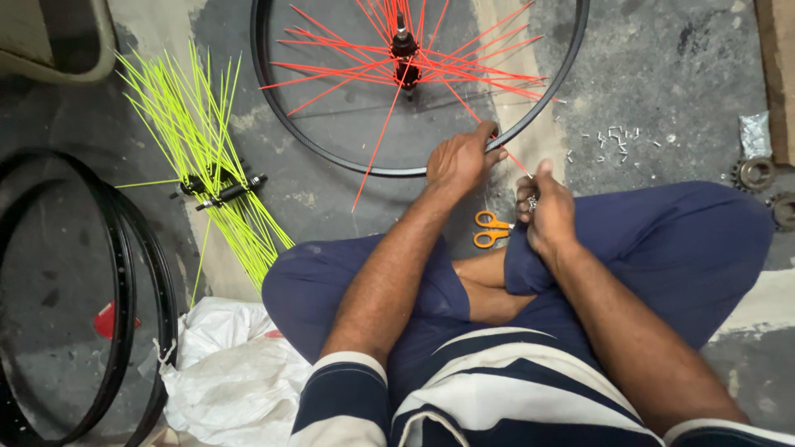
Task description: The person sits on the floor and laces a bicycle wheel by inserting red spokes into the hub and rim. They thread the spoke ends through the rim holes and secure them with nipples, repeating the process for multiple spokes.
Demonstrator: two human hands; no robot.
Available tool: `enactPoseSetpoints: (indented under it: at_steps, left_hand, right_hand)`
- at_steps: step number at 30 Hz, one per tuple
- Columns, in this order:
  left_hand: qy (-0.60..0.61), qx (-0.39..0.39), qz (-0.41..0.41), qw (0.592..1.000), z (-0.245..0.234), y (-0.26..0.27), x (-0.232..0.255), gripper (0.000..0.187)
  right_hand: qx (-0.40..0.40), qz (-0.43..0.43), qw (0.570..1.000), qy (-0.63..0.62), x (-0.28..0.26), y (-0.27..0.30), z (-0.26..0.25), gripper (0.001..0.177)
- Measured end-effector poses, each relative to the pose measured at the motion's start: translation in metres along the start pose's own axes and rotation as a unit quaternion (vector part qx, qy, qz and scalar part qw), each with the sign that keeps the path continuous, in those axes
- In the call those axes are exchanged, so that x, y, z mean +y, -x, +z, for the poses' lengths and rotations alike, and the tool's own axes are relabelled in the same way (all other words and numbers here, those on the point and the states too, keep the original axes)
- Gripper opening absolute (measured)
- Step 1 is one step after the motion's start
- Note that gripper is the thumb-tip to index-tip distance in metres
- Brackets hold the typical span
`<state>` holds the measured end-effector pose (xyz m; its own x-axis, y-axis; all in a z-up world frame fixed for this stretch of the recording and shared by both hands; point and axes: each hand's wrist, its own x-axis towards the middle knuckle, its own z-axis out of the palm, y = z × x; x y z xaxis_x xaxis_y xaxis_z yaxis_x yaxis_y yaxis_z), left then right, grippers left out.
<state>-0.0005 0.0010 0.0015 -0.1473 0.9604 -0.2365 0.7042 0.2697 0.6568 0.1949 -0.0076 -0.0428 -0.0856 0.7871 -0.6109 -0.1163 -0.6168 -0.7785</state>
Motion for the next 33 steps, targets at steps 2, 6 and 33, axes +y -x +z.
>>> enactPoseSetpoints:
  at_steps: [2, 6, 33]
  left_hand:
    - [0.005, -0.006, -0.001, 1.0, -0.002, -0.002, -0.001, 0.046]
    - [0.015, 0.004, 0.004, 1.0, 0.001, -0.002, 0.0, 0.045]
    - [0.016, 0.019, -0.018, 1.0, 0.055, 0.007, 0.003, 0.079]
  right_hand:
    - [-0.004, -0.018, 1.0, -0.001, -0.001, 0.001, 0.0, 0.031]
    - [0.021, 0.041, 0.999, -0.015, -0.007, 0.003, -0.001, 0.047]
    - [-0.071, -0.003, 0.996, -0.05, 0.002, -0.02, -0.006, 0.032]
